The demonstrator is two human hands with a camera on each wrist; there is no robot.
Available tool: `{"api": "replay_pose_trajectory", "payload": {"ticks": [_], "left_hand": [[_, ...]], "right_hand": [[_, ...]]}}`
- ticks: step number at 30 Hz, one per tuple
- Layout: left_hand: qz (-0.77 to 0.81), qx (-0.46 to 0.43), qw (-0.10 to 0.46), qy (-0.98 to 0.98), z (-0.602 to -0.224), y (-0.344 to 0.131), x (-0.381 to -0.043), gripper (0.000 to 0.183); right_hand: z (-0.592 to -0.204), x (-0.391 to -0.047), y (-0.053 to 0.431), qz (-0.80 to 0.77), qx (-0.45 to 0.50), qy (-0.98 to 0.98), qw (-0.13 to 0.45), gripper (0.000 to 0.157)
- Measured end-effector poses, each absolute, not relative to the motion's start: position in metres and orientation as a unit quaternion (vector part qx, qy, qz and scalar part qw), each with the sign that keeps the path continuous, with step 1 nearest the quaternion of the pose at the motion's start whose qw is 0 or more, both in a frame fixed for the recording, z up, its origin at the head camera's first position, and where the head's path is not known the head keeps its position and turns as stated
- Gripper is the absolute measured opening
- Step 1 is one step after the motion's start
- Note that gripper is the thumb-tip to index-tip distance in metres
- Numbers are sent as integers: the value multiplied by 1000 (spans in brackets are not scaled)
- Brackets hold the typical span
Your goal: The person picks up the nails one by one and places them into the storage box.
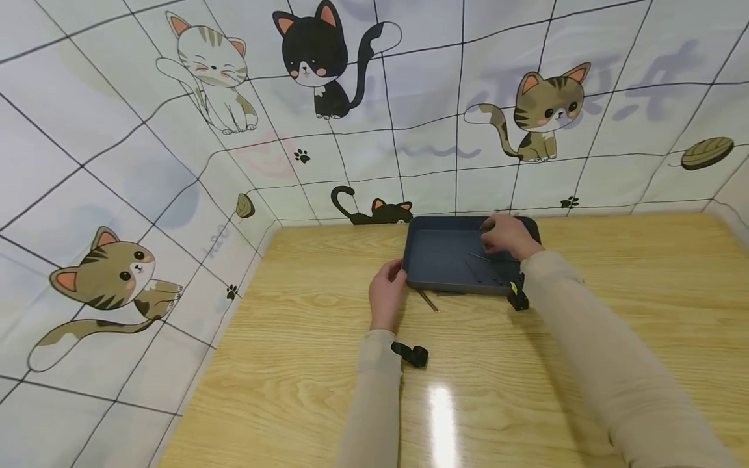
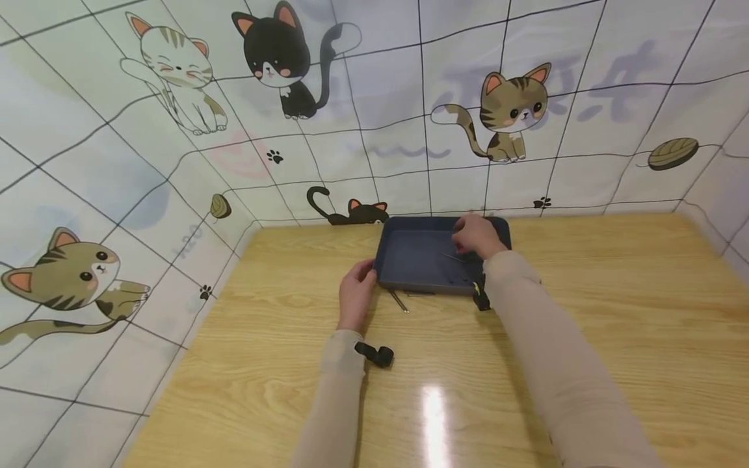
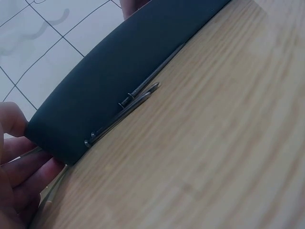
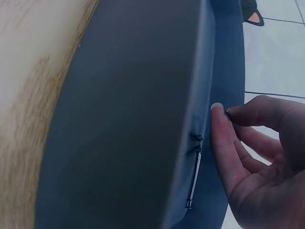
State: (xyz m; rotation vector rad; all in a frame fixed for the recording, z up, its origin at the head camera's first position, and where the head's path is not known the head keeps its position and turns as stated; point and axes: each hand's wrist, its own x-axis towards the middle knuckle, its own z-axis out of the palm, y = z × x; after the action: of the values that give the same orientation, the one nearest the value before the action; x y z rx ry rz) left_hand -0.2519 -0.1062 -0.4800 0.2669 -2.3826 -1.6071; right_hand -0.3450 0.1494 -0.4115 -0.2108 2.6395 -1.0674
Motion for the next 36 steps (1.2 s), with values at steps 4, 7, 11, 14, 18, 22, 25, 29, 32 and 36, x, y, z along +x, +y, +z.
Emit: {"api": "replay_pose_trajectory", "payload": {"ticks": [4, 7, 11, 14, 18, 22, 25, 29, 32, 36], "left_hand": [[-554, 90, 130, -817, -481, -107, -253, 28], [-553, 92, 127, -818, -482, -106, -253, 28], [-550, 98, 126, -820, -485, -104, -252, 28], [-548, 99, 129, -821, -485, -104, -253, 28], [-546, 97, 133, -822, -484, -105, -255, 28], [-547, 97, 132, -821, -484, -106, -254, 28], [-547, 95, 131, -821, -483, -105, -252, 28], [-543, 92, 131, -825, -482, -105, -250, 28], [-539, 91, 133, -826, -481, -105, -250, 28], [-538, 88, 135, -827, -481, -105, -251, 28]], "right_hand": [[-415, -352, 144, -317, -86, 935, 134, 46], [-418, -354, 142, -283, -91, 947, 126, 44], [-423, -355, 141, -258, -89, 955, 114, 41], [-425, -355, 139, -254, -84, 958, 104, 39], [-425, -354, 134, -253, -79, 960, 85, 37], [-426, -353, 131, -251, -81, 962, 76, 37], [-427, -352, 131, -250, -82, 962, 75, 37], [-427, -350, 131, -242, -86, 964, 72, 35], [-426, -348, 130, -234, -92, 966, 65, 33], [-427, -347, 129, -227, -97, 968, 55, 33]]}}
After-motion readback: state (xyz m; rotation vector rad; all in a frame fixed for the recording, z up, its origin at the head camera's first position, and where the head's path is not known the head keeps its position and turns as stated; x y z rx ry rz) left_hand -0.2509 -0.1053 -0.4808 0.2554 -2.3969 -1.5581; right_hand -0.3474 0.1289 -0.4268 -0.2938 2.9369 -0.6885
